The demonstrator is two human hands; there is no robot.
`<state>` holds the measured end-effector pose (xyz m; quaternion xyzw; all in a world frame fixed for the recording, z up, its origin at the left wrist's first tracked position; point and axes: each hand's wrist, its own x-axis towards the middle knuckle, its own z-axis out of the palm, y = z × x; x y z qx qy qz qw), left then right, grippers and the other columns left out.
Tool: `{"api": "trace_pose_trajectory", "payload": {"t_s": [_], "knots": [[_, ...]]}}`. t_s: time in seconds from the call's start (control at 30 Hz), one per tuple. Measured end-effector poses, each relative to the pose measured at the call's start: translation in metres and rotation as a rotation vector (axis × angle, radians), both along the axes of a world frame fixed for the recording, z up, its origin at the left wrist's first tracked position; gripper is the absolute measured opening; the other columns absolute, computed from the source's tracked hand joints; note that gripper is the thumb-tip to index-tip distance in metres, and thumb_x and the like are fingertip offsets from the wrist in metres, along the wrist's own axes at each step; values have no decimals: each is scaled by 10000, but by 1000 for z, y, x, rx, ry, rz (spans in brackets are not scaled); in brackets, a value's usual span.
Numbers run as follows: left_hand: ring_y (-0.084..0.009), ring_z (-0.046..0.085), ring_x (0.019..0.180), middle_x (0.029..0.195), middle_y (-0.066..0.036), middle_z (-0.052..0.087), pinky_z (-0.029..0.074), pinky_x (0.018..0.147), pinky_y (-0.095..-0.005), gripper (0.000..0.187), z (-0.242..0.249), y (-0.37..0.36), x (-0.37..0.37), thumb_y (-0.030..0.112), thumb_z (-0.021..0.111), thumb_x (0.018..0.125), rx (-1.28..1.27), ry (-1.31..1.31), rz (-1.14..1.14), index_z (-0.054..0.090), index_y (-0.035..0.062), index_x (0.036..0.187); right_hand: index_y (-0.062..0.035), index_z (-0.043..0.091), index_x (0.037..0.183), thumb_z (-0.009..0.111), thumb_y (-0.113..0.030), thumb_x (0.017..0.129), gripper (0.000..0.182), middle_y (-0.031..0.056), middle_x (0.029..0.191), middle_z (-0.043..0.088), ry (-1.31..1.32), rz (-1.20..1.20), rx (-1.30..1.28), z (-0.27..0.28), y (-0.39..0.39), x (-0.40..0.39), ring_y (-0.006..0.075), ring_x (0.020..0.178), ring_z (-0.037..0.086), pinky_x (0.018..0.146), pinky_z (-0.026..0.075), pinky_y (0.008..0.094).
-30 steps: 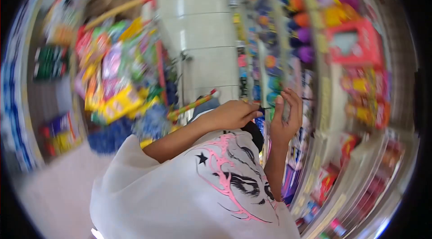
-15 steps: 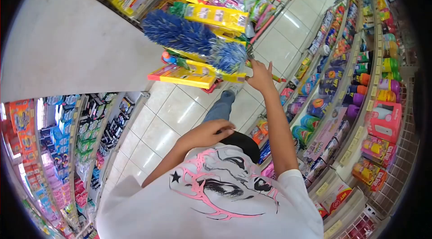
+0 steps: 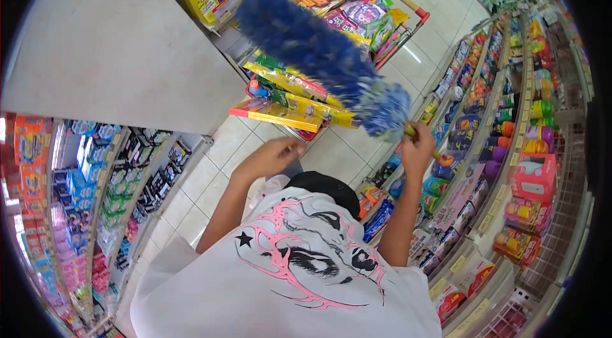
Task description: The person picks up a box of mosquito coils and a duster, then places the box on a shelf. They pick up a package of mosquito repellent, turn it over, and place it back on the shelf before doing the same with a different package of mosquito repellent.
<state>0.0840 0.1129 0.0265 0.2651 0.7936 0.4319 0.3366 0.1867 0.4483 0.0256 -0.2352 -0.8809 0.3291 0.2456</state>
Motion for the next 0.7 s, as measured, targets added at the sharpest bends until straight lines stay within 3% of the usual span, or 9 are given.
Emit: {"api": "trace_pose_trajectory", "payload": {"t_s": [0.1, 0.17, 0.27, 0.33, 0.43, 0.5, 0.53, 0.63, 0.7], "knots": [[-203, 618, 817, 966, -134, 665, 491, 742, -320, 309, -8, -1, -54, 257, 565, 937, 14, 104, 7, 616, 8, 1113, 15, 598, 1049, 593, 12, 751, 298, 115, 886, 606, -82, -238, -80, 15, -12, 45, 180, 822, 601, 759, 468, 278], [-191, 613, 785, 937, -125, 668, 489, 718, -311, 307, -8, 6, -94, 260, 568, 936, 56, 246, 36, 619, 7, 1103, 47, 551, 1155, 651, -64, 768, 415, 130, 1013, 619, 159, -265, -243, 15, -23, 69, 210, 917, 602, 841, 464, 304], [-250, 628, 816, 952, -149, 668, 493, 743, -336, 287, 0, 23, -155, 234, 578, 917, 91, 284, 104, 625, -5, 1070, 78, 511, 1219, 750, -161, 743, 584, 137, 1122, 607, 2, -211, -189, 25, -35, 113, 233, 1011, 583, 909, 444, 330], [-181, 605, 757, 913, -100, 672, 475, 695, -310, 292, -9, 42, -195, 259, 580, 928, 240, 357, 112, 639, 6, 1062, 59, 531, 1208, 826, -230, 689, 662, 124, 1122, 614, -156, -335, -333, 28, -60, 114, 241, 1011, 577, 931, 428, 344], [-193, 615, 802, 928, -109, 670, 475, 715, -312, 299, -13, 88, -251, 266, 602, 911, 243, 363, 91, 640, 9, 1059, 63, 529, 1197, 846, -211, 680, 666, 114, 1120, 621, -258, -390, -419, -22, -76, 95, 224, 996, 582, 925, 428, 338], [-206, 624, 826, 940, -115, 671, 478, 730, -319, 302, -26, 114, -281, 267, 616, 899, 254, 374, 83, 641, 11, 1056, 57, 530, 1197, 834, -171, 689, 634, 110, 1108, 625, -73, -557, -579, 17, -122, 44, 220, 1001, 581, 926, 429, 340], [-256, 613, 867, 964, -133, 652, 478, 763, -343, 311, -36, 130, -302, 263, 631, 866, 351, 508, 97, 638, 11, 1049, 51, 532, 1198, 822, -131, 698, 606, 105, 1096, 628, 144, -700, -742, 30, -135, 19, 215, 1006, 580, 927, 430, 343], [-323, 583, 955, 1019, -150, 619, 464, 833, -386, 345, -23, 171, -360, 265, 659, 813, 465, 805, 74, 630, 29, 1063, 56, 542, 1201, 772, -123, 747, 539, 120, 1184, 599, 278, -746, -751, -1, -150, 46, 246, 1100, 536, 975, 390, 353], [-341, 557, 1018, 1053, -149, 597, 433, 894, -425, 380, -11, 195, -399, 282, 679, 786, 405, 1050, 60, 622, 60, 1089, 55, 564, 1177, 736, -88, 744, 487, 129, 1180, 605, 119, -808, -628, -8, -159, 82, 276, 1102, 547, 979, 400, 381]]}}
